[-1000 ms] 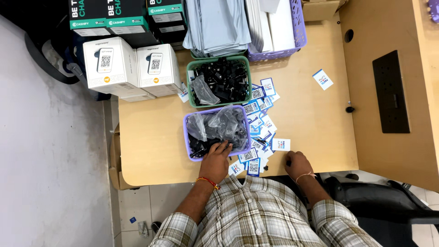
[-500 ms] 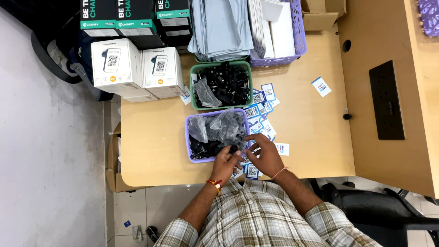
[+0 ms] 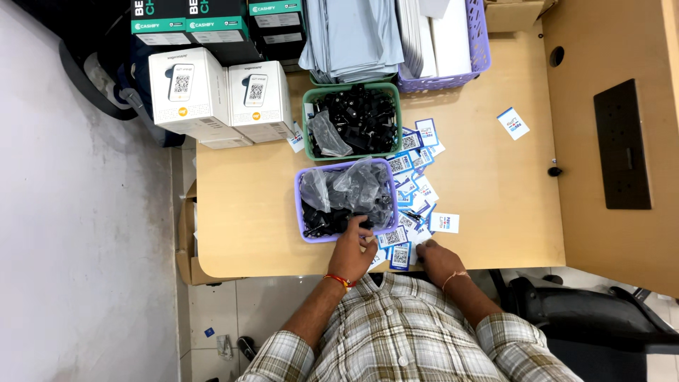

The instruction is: The person sorts small black plastic components and QR code stickers on a desk by hand, moving the items into a purple basket and grouping the labels together.

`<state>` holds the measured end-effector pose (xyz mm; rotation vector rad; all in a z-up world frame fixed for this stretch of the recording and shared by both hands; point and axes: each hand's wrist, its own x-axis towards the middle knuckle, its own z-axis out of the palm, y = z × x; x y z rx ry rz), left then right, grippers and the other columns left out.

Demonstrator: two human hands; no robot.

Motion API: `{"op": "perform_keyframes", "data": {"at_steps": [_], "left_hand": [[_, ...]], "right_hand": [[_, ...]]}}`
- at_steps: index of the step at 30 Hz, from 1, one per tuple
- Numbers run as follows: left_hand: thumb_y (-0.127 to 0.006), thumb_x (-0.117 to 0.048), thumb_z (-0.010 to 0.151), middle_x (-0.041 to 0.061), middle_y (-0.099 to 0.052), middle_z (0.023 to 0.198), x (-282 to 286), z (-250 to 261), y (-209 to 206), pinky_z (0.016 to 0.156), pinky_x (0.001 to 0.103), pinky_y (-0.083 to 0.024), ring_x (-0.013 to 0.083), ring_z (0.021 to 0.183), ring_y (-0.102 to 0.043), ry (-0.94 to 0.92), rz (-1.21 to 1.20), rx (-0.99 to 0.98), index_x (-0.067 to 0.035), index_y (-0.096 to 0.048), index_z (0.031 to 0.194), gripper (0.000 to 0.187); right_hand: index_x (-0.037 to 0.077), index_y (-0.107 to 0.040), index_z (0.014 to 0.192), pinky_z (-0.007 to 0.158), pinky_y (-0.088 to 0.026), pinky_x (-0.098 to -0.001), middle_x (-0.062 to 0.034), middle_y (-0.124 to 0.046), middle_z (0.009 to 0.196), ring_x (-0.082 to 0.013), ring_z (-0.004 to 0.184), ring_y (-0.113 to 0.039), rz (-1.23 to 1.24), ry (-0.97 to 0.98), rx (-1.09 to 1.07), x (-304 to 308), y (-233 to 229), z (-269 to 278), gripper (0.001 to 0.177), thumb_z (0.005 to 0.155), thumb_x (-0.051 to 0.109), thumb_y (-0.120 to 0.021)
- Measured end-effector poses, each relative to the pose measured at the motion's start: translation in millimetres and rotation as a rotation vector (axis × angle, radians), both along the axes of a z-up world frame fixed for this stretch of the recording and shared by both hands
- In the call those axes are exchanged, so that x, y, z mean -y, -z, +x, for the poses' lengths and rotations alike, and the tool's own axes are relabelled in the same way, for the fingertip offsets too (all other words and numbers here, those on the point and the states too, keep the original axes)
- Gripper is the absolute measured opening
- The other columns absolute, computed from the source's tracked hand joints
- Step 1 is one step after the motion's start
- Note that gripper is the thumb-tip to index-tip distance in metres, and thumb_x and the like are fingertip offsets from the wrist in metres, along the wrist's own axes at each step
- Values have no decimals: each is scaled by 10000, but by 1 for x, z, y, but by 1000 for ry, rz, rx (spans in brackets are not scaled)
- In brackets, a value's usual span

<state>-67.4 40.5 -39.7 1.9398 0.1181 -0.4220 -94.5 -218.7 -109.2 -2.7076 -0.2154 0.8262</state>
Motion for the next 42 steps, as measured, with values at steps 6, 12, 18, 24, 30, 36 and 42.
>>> {"op": "perform_keyframes", "data": {"at_steps": [6, 12, 18, 24, 30, 36, 42], "left_hand": [[-700, -94, 867, 122, -750, 1044, -3, -6, 5, 761, 353, -604, 205, 831, -755, 37, -30, 0, -21, -531, 1322, 491], [-696, -131, 878, 124, -730, 1095, 2, 5, -6, 754, 359, -604, 218, 882, -744, 17, -64, -43, -47, -514, 1363, 525], [-740, -157, 841, 161, -652, 1271, -2, 3, -3, 951, 405, -532, 303, 1093, -644, 115, 59, 77, -56, -485, 1428, 648], [-747, -205, 822, 171, -556, 1380, -7, 0, -3, 1055, 461, -457, 367, 1247, -509, 339, 254, 149, -56, -465, 1458, 711], [-755, -195, 791, 99, -489, 1477, -6, -5, -22, 1074, 507, -404, 318, 1326, -466, 457, 382, 154, -83, -452, 1470, 752], [-748, -173, 787, 77, -424, 1537, -2, -7, -31, 1090, 497, -374, 280, 1354, -437, 535, 486, 111, -77, -363, 1542, 853], [-757, -183, 781, 76, -386, 1563, -2, -2, -40, 1102, 514, -351, 278, 1358, -418, 569, 495, 78, -71, -326, 1555, 893]], "right_hand": [[102, -730, 977, 748, -584, -421, -100, -769, 895, -296, 848, -736, 88, 404, 1, -10, -38, 24, 194, 824, 220, -742], [18, -704, 996, 629, -582, -318, -113, -768, 831, -204, 667, -713, 668, 394, 71, -49, -88, 60, 212, 827, 126, -773], [64, -701, 1109, 724, -612, -348, -107, -754, 1027, -228, 794, -769, 395, 474, 184, -33, -78, 94, 246, 873, 132, -705], [199, -623, 1265, 890, -563, -460, -115, -634, 1217, -325, 1113, -653, -20, 97, -28, -23, -50, 86, 403, 875, 233, -717], [145, -621, 1206, 826, -601, -467, -112, -661, 1237, -320, 1058, -705, -218, 23, 145, -20, -16, 70, 259, 948, 142, -601], [100, -711, 1053, 825, -568, -462, -138, -713, 1055, -329, 1002, -694, -197, 291, -96, -15, -23, 77, 260, 915, 319, -691], [-10, -687, 982, 654, -574, -366, -93, -711, 781, -217, 691, -682, 818, 711, 140, -38, -44, 77, 236, 870, 196, -716]]}}
